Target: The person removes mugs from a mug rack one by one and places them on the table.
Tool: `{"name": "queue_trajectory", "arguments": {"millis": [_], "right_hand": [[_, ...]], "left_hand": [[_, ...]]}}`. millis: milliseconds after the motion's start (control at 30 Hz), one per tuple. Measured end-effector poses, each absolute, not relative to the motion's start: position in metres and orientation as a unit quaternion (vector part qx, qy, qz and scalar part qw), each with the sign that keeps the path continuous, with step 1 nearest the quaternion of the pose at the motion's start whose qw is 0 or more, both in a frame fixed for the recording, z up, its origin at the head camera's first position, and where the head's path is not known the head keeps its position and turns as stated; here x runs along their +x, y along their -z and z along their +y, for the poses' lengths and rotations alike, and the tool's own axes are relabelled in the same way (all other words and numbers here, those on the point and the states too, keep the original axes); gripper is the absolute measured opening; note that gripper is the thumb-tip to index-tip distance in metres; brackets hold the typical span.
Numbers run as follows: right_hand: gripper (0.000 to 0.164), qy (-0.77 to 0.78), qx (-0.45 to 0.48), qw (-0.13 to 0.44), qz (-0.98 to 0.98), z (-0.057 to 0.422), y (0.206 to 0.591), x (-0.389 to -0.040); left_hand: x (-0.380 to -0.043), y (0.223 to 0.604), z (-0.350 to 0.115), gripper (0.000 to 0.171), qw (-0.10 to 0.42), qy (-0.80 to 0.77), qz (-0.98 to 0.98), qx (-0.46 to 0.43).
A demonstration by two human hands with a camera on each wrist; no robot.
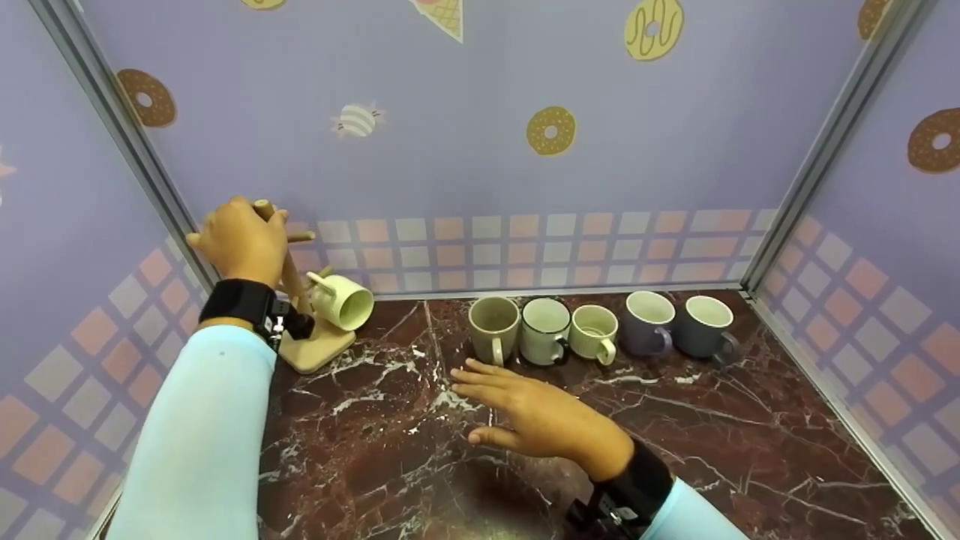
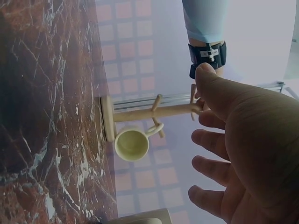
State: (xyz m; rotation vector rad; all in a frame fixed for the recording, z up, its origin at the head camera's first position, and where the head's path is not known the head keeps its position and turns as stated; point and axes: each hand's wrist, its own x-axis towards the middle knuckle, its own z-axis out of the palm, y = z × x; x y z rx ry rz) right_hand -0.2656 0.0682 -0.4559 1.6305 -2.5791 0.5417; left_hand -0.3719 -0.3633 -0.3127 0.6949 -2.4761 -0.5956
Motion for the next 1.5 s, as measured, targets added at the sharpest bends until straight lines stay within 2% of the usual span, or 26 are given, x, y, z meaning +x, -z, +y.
{"name": "queue_trajectory", "arguments": {"millis": [233,367,667,900,1200,1367,1500], "right_hand": [[0.075,-0.164,0.516,0.006,-0.841,0.069,0.456,-0.266],[0.074,-0.165,0.520,0.013,-0.838,0.069,0.456,-0.265],[0.072,-0.162,0.526,0.026,-0.835,0.067,0.457,-0.264],[0.073,-0.165,0.524,0.014,-0.836,0.063,0.458,-0.265],[0.074,-0.163,0.521,0.010,-0.838,0.063,0.459,-0.267],[0.075,-0.162,0.525,0.019,-0.835,0.062,0.459,-0.269],[0.074,-0.157,0.524,0.021,-0.837,0.062,0.460,-0.269]], "left_hand": [[-0.366,0.305,-0.366,0.046,0.232,0.216,-0.921,0.225],[-0.365,0.300,-0.364,0.039,0.223,0.208,-0.929,0.208],[-0.366,0.293,-0.365,0.034,0.186,0.214,-0.942,0.182],[-0.364,0.296,-0.371,0.037,0.177,0.238,-0.944,0.141],[-0.367,0.300,-0.373,0.047,0.174,0.261,-0.939,0.141],[-0.367,0.304,-0.372,0.051,0.198,0.290,-0.925,0.147],[-0.362,0.323,-0.362,0.052,0.271,0.318,-0.896,0.150]]}}
